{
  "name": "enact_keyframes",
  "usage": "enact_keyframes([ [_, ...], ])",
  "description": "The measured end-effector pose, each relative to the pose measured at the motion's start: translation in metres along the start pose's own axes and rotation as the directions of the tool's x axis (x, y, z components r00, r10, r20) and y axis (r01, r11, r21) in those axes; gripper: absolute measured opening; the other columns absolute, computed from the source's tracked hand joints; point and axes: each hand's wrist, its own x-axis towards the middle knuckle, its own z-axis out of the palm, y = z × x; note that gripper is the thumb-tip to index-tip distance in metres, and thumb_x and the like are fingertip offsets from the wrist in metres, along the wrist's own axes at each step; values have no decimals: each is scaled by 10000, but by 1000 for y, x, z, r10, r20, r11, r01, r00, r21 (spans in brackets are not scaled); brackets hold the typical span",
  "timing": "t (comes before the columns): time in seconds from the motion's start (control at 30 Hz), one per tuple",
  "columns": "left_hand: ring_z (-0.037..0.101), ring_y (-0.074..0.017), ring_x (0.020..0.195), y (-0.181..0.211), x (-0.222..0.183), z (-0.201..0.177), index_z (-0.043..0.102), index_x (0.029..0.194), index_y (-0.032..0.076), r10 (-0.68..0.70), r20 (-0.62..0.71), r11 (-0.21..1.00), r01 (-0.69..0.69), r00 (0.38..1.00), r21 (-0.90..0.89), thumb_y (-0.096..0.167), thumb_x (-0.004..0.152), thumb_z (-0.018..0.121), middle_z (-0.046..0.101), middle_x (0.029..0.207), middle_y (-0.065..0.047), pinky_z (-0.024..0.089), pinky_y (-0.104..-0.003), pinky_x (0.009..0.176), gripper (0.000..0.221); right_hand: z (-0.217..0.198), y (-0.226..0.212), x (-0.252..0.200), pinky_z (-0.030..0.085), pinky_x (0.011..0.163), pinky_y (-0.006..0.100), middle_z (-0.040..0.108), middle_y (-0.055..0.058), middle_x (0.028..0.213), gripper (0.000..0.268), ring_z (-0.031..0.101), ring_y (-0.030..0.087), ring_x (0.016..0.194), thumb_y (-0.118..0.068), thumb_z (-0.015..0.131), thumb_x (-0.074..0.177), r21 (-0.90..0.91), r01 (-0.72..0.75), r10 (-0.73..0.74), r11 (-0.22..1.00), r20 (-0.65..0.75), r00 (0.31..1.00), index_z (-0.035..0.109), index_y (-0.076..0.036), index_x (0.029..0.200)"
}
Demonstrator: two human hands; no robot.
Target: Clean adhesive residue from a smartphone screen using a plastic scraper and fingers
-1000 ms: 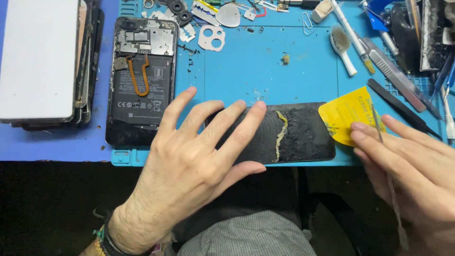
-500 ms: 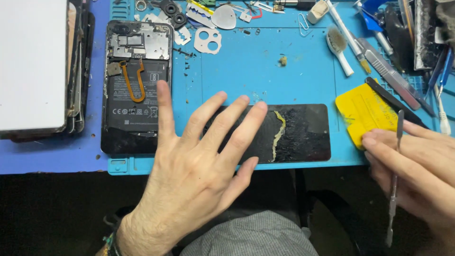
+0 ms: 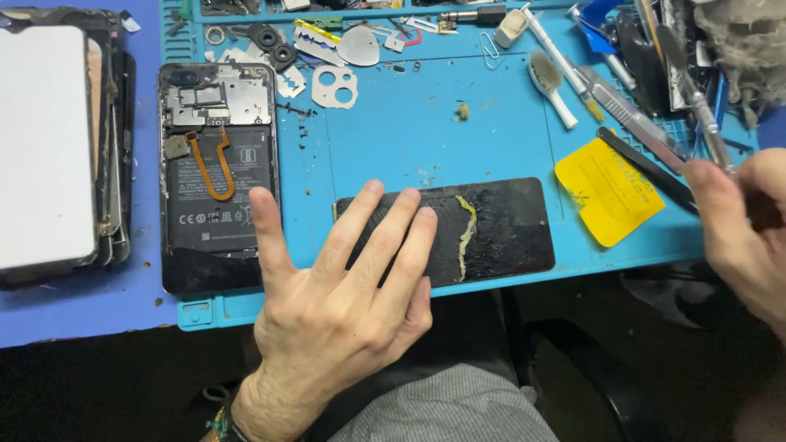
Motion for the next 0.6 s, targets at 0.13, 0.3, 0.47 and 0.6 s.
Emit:
enact_keyframes([
  [0.13, 690, -275, 1334, -1, 1, -2, 780, 1348, 116, 1, -7, 1000, -1, 1000, -20, 284, 1074, 545, 761, 1408, -58, 151, -779, 1132, 398, 5, 4, 1, 231, 628, 425, 331, 120, 609, 553, 331, 259, 599, -158, 746, 1168, -29, 137, -135, 990, 51, 990, 485, 25, 716],
  [0.3, 629, -303, 1367, -1, 1, -4, 780, 1330, 91, 0, 3, 999, 0, 1000, -50, 337, 1103, 555, 729, 1433, -82, 169, -826, 1083, 404, 3, -7, 0, 301, 643, 395, 448, 102, 641, 464, 415, 235, 625, -248, 827, 1090, -96, 167, -156, 981, 110, 982, 598, -9, 765],
  [0.47, 615, -307, 1370, -1, 2, -3, 783, 1349, 85, -17, -15, 999, 17, 1000, -32, 377, 1139, 516, 732, 1435, -90, 181, -821, 1088, 448, 21, 20, 2, 265, 633, 326, 525, 69, 865, 294, 415, 165, 711, -331, 753, 1162, -64, -43, 50, 997, 120, 991, 728, -38, 1146],
  [0.6, 567, -327, 1411, -1, 4, -5, 723, 1478, 83, -15, 50, 1000, 15, 999, -15, 505, 1123, 596, 695, 1486, -99, 183, -830, 1084, 566, -8, -91, 12, 467, 735, 366, 705, 145, 1108, 344, 571, 268, 892, -119, 810, 990, 84, 496, -502, 864, 75, 862, 766, -19, 1316],
])
